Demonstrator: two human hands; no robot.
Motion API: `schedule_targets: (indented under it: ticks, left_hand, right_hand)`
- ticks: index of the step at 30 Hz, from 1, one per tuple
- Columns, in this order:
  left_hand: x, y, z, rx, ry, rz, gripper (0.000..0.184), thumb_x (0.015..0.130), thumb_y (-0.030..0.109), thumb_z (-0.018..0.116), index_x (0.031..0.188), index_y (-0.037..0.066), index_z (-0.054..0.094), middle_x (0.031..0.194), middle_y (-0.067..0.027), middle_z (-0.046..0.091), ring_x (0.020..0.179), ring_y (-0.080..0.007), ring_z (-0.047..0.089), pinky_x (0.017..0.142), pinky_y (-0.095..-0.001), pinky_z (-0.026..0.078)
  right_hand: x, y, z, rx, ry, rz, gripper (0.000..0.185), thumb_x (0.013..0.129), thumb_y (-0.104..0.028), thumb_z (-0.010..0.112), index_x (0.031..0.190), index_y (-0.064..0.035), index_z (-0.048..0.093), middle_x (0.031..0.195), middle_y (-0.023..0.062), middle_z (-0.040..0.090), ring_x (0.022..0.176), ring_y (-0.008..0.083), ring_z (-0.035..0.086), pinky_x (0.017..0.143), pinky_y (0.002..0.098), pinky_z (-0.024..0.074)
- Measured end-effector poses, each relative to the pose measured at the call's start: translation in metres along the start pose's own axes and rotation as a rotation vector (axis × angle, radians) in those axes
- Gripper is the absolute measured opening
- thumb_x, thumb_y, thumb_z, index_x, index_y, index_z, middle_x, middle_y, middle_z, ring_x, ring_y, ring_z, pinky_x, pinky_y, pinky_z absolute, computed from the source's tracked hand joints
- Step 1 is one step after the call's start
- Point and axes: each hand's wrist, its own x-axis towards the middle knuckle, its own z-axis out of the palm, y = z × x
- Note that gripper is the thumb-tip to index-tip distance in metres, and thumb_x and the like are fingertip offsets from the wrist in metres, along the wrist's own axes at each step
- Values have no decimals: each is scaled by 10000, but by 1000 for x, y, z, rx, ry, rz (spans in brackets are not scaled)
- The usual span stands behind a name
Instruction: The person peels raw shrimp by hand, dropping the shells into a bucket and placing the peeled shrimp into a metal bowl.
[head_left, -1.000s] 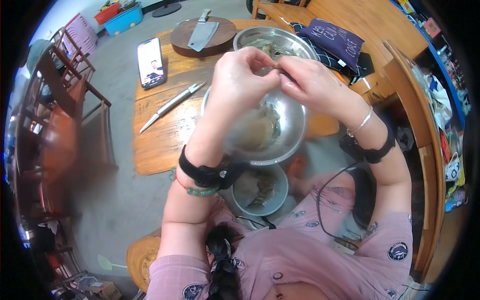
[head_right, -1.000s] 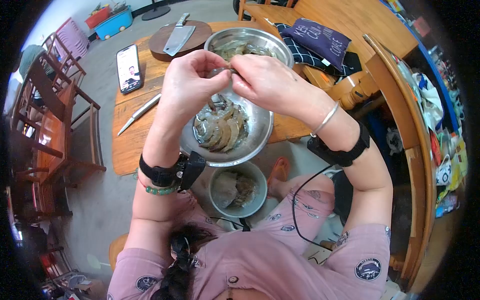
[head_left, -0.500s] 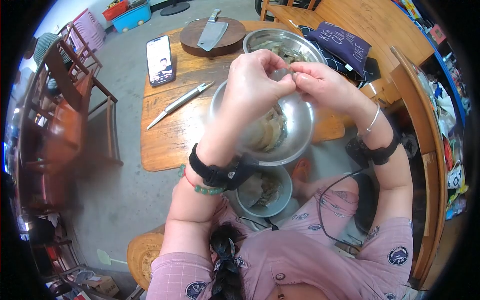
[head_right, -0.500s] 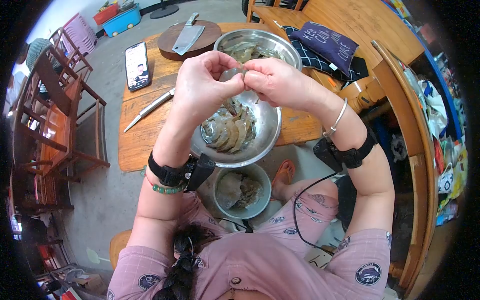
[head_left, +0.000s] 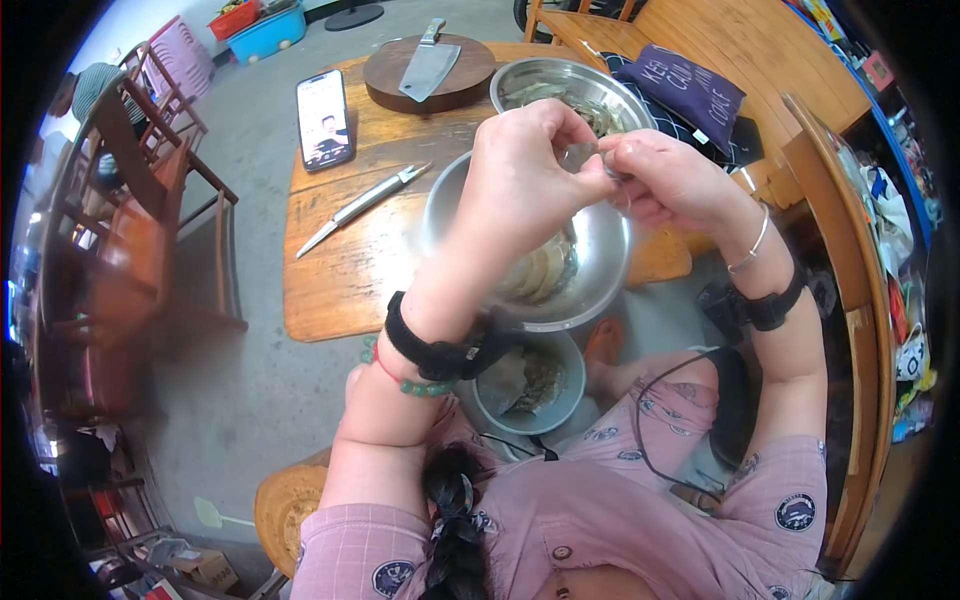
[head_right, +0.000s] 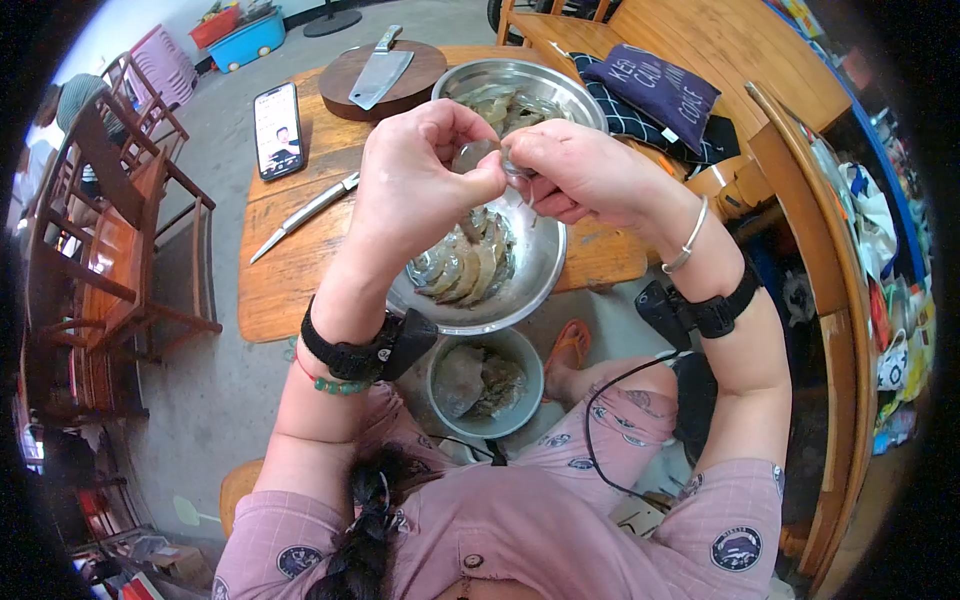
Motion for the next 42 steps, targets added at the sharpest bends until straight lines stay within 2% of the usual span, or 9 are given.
schedule_targets:
  ticks: [9,14,20,22,29,31,32,37,42]
  left_hand:
    - [2,-2,0,-96,0,42,177,708,44,742,835,-15,633,639,27,567,582,-12,451,517,-185,388]
    - [2,-4,5,91,184,368,177,690,45,741,819,9,624,688,-66,624,576,-129,580,556,-248,484]
    - [-1,2,6,135,232,295,181,688,52,739,824,9,627,720,-92,644,616,-170,627,597,-263,521]
    - [-3,0,7,108,226,244,180,690,51,736,827,2,630,719,-86,647,616,-155,623,594,-258,517]
    - [-2,-6,5,-45,149,-39,159,704,39,713,832,-28,647,710,-22,632,637,-41,557,571,-208,471]
    - [-1,-6,3,-55,120,-84,159,708,37,713,836,-29,647,712,-17,630,641,-34,548,569,-200,461]
    - [-1,-5,2,-64,91,-129,159,711,35,714,841,-29,648,714,-12,627,646,-27,538,567,-192,450]
    - [1,-12,2,-278,8,-258,197,726,44,722,885,-39,638,739,-30,636,655,-45,556,587,-188,450]
    - [3,-14,-4,-502,-91,-391,232,740,40,729,927,-40,618,761,-61,645,658,-94,600,619,-227,498]
  right_hand:
    - [0,5,-12,204,-188,-42,306,977,-299,438,775,-74,487,578,-60,343,432,11,236,342,166,160]
    - [2,17,-9,526,-273,-40,298,986,-304,430,805,-70,472,617,-55,357,443,-2,276,324,129,186]
    - [1,21,7,662,-219,-90,280,991,-291,430,797,-90,455,613,-59,351,449,2,290,334,126,187]
    - [-1,20,13,470,-20,-117,234,987,-263,448,820,-102,471,610,-63,352,449,9,293,343,151,203]
    - [4,26,22,142,196,-198,176,953,-191,512,816,-80,511,621,-54,426,475,40,367,405,223,291]
    - [11,33,19,-461,391,-460,205,910,-159,545,743,-50,495,605,4,459,515,70,440,457,274,354]
    - [10,33,19,-460,391,-460,205,910,-159,545,743,-50,495,605,4,459,515,70,440,457,274,354]
    - [6,31,23,-984,532,-762,161,824,-88,583,729,-12,478,635,153,485,544,280,509,543,372,446]
    - [5,31,15,-1258,562,-997,145,762,-39,606,754,-12,464,664,151,496,613,333,538,561,409,467]
